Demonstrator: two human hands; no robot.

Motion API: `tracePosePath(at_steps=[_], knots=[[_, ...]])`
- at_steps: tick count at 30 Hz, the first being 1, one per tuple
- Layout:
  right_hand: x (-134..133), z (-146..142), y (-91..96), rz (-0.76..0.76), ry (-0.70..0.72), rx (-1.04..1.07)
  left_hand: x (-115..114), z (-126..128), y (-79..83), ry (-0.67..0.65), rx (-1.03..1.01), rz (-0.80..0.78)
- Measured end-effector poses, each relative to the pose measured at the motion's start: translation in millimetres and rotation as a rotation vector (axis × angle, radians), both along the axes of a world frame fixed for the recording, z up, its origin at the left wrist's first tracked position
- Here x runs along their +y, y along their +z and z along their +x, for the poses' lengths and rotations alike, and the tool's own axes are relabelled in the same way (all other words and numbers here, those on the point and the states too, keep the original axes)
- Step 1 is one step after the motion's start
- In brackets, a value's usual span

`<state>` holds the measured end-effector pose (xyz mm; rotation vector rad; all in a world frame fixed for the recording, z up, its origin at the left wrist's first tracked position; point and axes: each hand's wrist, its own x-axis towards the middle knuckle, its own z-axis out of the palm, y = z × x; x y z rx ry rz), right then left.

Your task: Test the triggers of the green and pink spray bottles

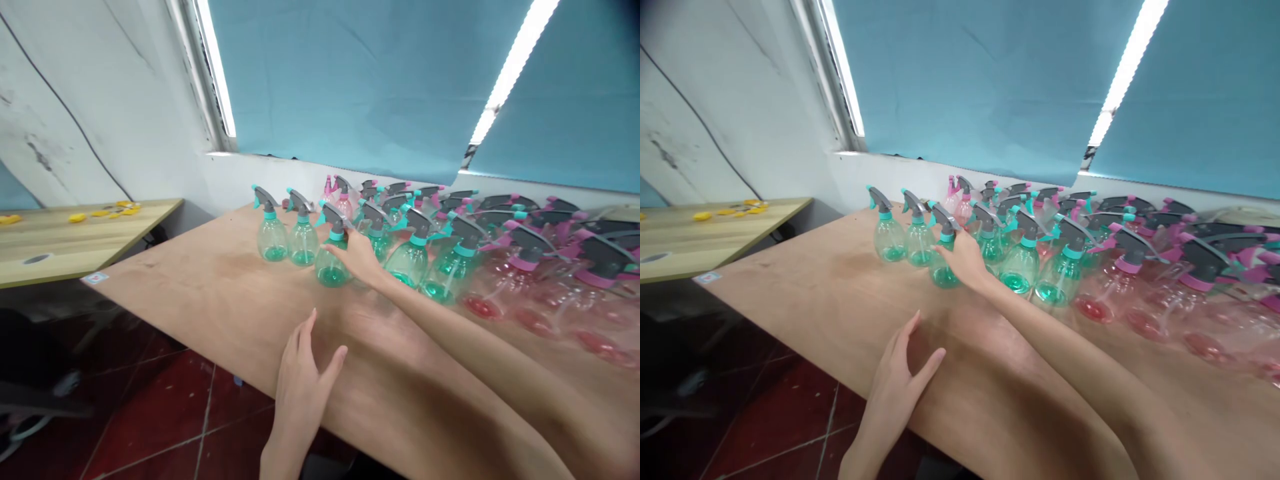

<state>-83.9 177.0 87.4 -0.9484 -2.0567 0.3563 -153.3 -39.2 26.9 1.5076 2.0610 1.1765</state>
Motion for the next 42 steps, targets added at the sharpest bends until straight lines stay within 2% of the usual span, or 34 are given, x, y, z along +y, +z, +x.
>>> tracePosePath(at_steps=[14, 21, 25, 29, 34, 39, 42], knots=[[15, -15, 4.4, -0.016, -0.11, -0.071, 7, 5, 1.7, -0.018, 0.08, -0.028], [21, -22, 4.1, -0.055, -0.151, -0.072, 15, 14, 3.3, -0.101, 0.065, -0.083], [14, -21, 1.7, -0.044, -0.131, -0.066, 19, 17, 8.0, -0.139, 0.07, -0.093], [-11, -4, 1.1, 0.003, -0.05, -0.082, 25, 15, 11.5, -0.173, 0.102, -0.1], [-38, 39, 9.0, 0.022, 0.003, -0.138, 33, 13, 11.8, -0.224, 0.142, -0.096], [-32, 74, 28.7, 0.234, -0.27, -0.179, 40, 16, 14.2, -0.238, 0.103, -0.083], [-20, 78, 40.3, 0.255, -0.365, -0.237, 44, 18, 17.8, -0.229, 0.077, -0.065]])
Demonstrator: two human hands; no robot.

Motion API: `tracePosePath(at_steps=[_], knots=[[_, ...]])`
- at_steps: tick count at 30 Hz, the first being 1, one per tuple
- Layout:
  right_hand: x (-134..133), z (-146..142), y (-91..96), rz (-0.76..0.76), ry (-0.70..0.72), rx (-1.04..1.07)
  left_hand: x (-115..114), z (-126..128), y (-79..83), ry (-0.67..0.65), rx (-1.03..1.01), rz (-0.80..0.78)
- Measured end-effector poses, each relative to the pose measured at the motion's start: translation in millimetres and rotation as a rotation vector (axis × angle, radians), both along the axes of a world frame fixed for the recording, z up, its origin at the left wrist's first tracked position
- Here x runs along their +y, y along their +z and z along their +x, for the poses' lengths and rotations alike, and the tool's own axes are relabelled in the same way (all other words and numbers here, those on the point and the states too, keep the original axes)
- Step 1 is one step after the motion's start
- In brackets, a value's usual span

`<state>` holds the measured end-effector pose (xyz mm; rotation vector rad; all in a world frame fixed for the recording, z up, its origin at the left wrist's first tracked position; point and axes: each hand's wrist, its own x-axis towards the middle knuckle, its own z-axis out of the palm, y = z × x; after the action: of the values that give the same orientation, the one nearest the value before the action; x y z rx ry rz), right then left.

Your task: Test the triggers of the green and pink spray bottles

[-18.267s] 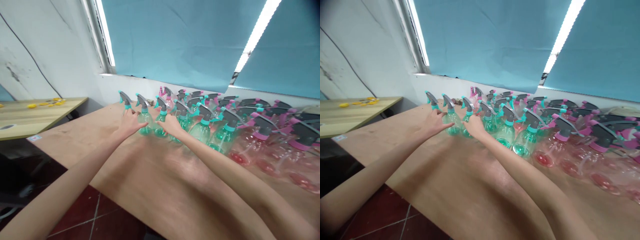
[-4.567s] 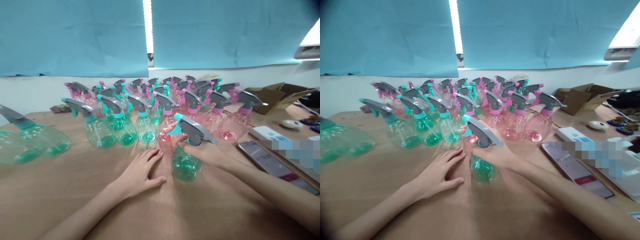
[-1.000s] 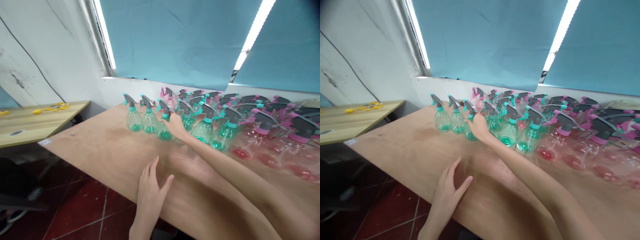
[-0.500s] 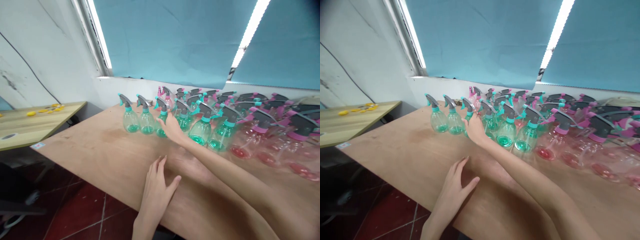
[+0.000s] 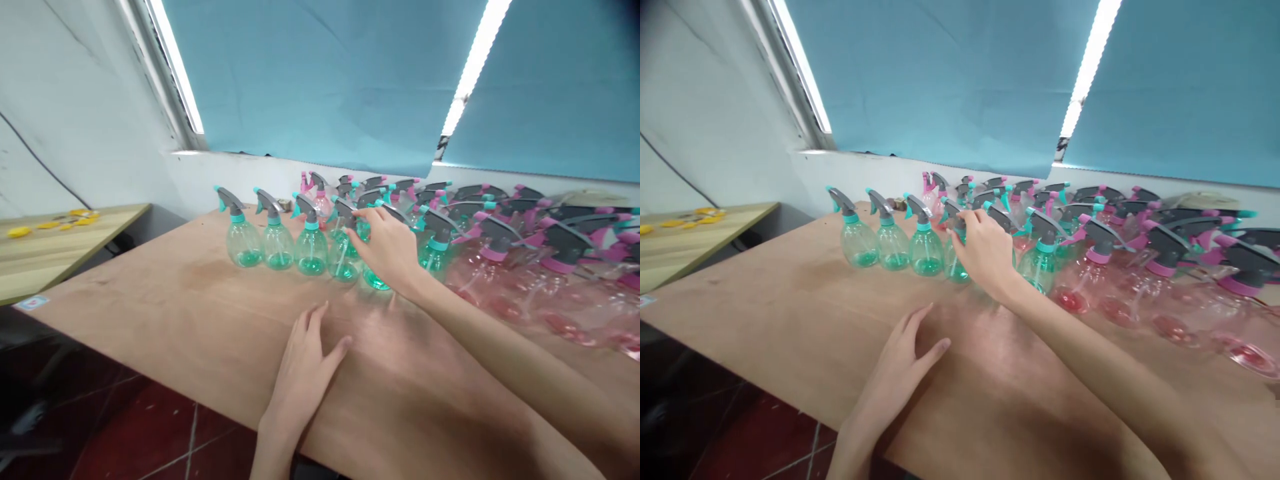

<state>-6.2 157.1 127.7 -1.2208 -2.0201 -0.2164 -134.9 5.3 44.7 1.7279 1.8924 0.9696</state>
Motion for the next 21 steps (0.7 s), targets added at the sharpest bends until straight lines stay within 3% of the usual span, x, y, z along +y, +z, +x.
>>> tracePosePath(at_steps=[4, 11, 21], knots=[[14, -10, 8.0, -0.106, -0.111, -0.088, 7, 0, 3.7, -0.012, -0.02, -0.001], [24, -18, 9.0, -0.188, -0.133, -0.105, 14, -4, -0.7, -0.007, -0.035, 0.041], [-1, 3, 11.1, -0.187, -0.062, -0.099, 15, -4, -7.5, 0.028, -0.125, 0.084]])
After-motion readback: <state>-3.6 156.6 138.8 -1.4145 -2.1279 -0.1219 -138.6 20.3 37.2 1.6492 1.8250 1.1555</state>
